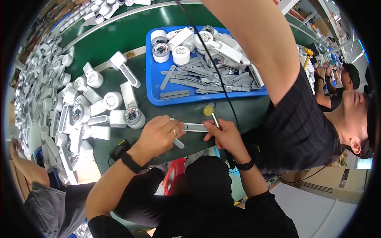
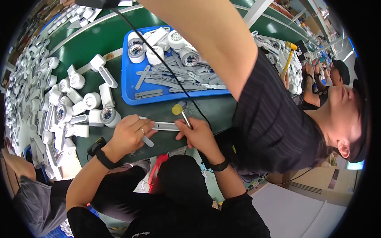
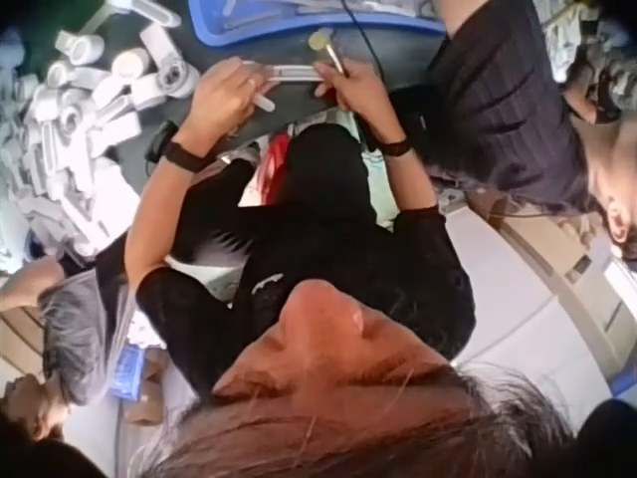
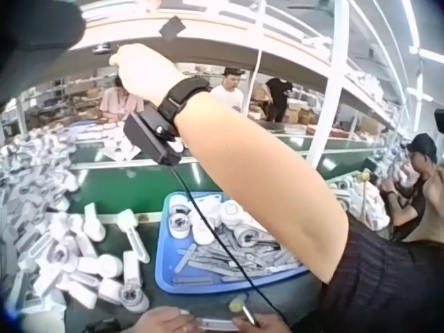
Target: The person picks up a white plastic component and a grey strip, fits the strip into the component, and hammers it into place with a mallet. They then set the assembled unit aside and repeat the process with another component and strip.
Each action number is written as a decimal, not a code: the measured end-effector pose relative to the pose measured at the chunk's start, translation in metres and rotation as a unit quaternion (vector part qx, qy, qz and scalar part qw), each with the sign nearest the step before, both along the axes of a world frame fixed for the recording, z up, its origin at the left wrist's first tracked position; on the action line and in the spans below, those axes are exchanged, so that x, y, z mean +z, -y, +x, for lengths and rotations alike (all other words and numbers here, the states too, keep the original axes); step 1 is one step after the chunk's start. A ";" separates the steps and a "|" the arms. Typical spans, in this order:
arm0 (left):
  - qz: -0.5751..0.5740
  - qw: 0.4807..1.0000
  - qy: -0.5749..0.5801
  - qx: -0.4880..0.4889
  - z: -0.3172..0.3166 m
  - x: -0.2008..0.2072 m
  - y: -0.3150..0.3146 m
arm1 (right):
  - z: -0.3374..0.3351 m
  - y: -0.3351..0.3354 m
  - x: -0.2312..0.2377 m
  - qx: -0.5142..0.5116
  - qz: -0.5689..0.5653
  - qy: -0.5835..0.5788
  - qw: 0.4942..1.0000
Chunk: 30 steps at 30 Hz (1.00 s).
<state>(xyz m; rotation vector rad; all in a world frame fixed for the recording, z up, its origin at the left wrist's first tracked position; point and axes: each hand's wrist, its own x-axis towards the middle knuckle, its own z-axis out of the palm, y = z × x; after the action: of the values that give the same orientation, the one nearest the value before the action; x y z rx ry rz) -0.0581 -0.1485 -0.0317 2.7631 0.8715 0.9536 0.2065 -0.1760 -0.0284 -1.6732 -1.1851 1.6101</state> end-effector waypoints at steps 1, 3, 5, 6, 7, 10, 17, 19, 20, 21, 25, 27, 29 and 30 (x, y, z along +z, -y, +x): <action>0.004 1.000 -0.015 0.005 0.000 0.001 0.001 | 0.001 0.002 -0.003 0.005 0.009 0.009 1.000; 0.002 0.999 -0.032 0.006 0.001 0.001 -0.001 | 0.001 -0.001 -0.005 0.003 0.003 0.006 1.000; 0.025 0.998 -0.048 0.029 0.004 0.007 -0.002 | 0.002 -0.002 0.000 0.003 0.004 0.003 1.000; 0.029 0.998 -0.049 0.027 0.007 0.015 -0.003 | 0.002 -0.002 0.005 0.008 0.017 0.009 1.000; 0.029 0.999 -0.040 0.010 0.012 0.024 -0.003 | 0.004 -0.001 0.009 0.013 0.029 0.015 0.999; 0.009 0.998 -0.057 -0.023 0.018 0.010 -0.012 | 0.004 -0.006 0.005 0.013 0.023 0.007 1.000; -0.023 0.995 -0.082 -0.049 0.019 0.005 -0.012 | 0.009 0.002 -0.013 0.012 0.077 0.013 0.997; -0.019 0.996 -0.079 -0.030 0.005 0.006 -0.015 | 0.015 0.013 -0.016 0.001 0.144 0.016 0.989; -0.019 0.997 -0.080 -0.010 -0.002 0.006 -0.014 | 0.014 0.019 -0.004 -0.022 0.137 0.014 0.990; -0.022 0.996 -0.084 -0.008 -0.005 0.006 -0.012 | 0.014 0.025 0.001 -0.044 0.130 0.011 0.990; -0.021 0.997 -0.081 -0.002 -0.005 0.010 -0.014 | 0.013 0.037 0.011 0.024 0.265 0.188 0.946; -0.027 0.996 -0.083 -0.003 -0.006 0.006 -0.013 | 0.006 0.040 0.020 0.036 0.309 0.218 0.925; -0.020 0.996 -0.084 0.000 -0.007 0.005 -0.013 | -0.002 0.048 0.026 0.005 0.355 0.278 0.892; -0.021 0.996 -0.084 0.000 -0.006 0.005 -0.012 | -0.007 0.053 0.021 -0.029 0.396 0.266 0.878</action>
<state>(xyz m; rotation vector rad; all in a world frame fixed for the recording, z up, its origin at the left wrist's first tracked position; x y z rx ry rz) -0.0641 -0.1361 -0.0266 2.8386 0.9025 0.7012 0.1997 -0.2286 -0.0073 -1.5599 -1.7214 0.4532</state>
